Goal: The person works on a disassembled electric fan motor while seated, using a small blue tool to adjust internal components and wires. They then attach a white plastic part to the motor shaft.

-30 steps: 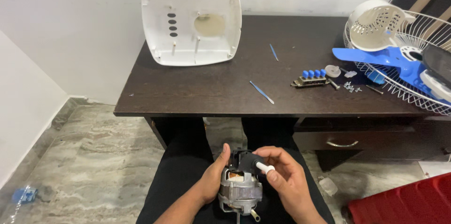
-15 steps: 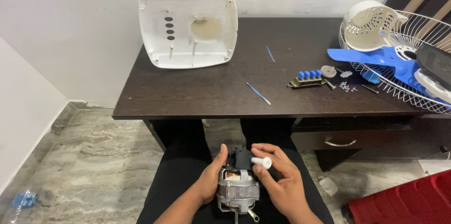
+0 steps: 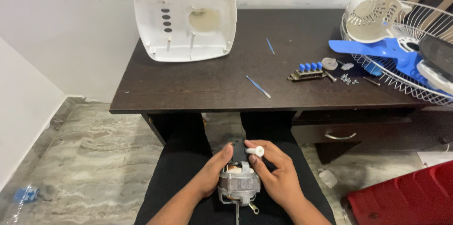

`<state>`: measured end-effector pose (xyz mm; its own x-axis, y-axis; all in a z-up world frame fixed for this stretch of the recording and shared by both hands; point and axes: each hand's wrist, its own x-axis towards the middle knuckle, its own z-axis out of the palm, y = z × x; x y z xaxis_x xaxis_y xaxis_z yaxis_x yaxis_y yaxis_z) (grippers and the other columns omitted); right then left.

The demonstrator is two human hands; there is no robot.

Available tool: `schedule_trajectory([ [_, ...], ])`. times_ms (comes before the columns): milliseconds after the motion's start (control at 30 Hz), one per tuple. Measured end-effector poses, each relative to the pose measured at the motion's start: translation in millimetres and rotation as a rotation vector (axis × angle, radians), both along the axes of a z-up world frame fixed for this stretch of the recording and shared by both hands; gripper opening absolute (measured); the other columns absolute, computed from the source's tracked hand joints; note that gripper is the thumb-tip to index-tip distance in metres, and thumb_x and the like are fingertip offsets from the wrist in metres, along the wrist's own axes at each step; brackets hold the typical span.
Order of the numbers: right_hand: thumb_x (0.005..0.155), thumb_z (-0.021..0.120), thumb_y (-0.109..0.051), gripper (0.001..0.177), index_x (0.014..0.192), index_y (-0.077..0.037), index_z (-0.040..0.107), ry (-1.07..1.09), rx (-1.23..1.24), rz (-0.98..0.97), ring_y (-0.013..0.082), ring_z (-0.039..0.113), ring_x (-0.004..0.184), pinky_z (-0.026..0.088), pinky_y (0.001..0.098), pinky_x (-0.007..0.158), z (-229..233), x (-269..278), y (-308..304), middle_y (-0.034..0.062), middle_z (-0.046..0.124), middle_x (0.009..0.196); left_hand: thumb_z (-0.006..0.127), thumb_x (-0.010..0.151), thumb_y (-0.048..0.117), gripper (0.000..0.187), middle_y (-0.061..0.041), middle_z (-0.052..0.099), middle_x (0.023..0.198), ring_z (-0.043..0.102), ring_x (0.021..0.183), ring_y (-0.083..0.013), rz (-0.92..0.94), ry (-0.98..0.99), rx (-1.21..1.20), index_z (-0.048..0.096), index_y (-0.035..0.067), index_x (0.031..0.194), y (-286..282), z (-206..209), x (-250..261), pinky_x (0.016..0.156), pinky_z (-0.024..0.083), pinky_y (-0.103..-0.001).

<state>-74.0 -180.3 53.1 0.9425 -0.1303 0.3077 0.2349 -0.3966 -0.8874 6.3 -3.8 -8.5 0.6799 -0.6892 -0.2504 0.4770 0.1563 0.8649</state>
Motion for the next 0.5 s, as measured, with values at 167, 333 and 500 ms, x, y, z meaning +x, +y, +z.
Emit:
schedule_trajectory([
  [167, 0.091, 0.069, -0.009, 0.029, 0.119, -0.005, 0.075, 0.008, 0.042, -0.011, 0.0153, 0.071, 0.091, 0.056, 0.0273, 0.080, -1, -1, 0, 0.0058, 0.075, 0.111, 0.059, 0.102, 0.037, 0.043, -0.010, 0.069, 0.104, 0.064, 0.092, -0.0170, 0.065, -0.118, 0.057, 0.067, 0.000, 0.123, 2, 25, -6, 0.080, 0.052, -0.031],
  [333, 0.095, 0.068, -0.008, 0.022, 0.115, -0.003, 0.075, -0.159, -0.020, 0.081, 0.0150, 0.070, 0.103, 0.056, 0.0270, 0.086, 0, -4, 0, 0.0072, 0.072, 0.120, 0.061, 0.091, 0.026, 0.043, -0.007, 0.073, 0.105, 0.069, 0.095, -0.0155, 0.143, -0.170, 0.156, 0.066, 0.008, 0.130, 0, 48, -16, 0.083, 0.055, -0.030],
  [500, 0.093, 0.068, -0.007, 0.026, 0.118, -0.005, 0.075, -0.083, 0.008, 0.050, 0.0116, 0.066, 0.088, 0.054, 0.0254, 0.078, -2, -4, 3, 0.0058, 0.072, 0.118, 0.057, 0.092, 0.024, 0.044, -0.008, 0.074, 0.106, 0.071, 0.095, -0.0159, 0.153, -0.162, 0.150, 0.065, 0.007, 0.131, 1, 55, -16, 0.084, 0.056, -0.030],
])
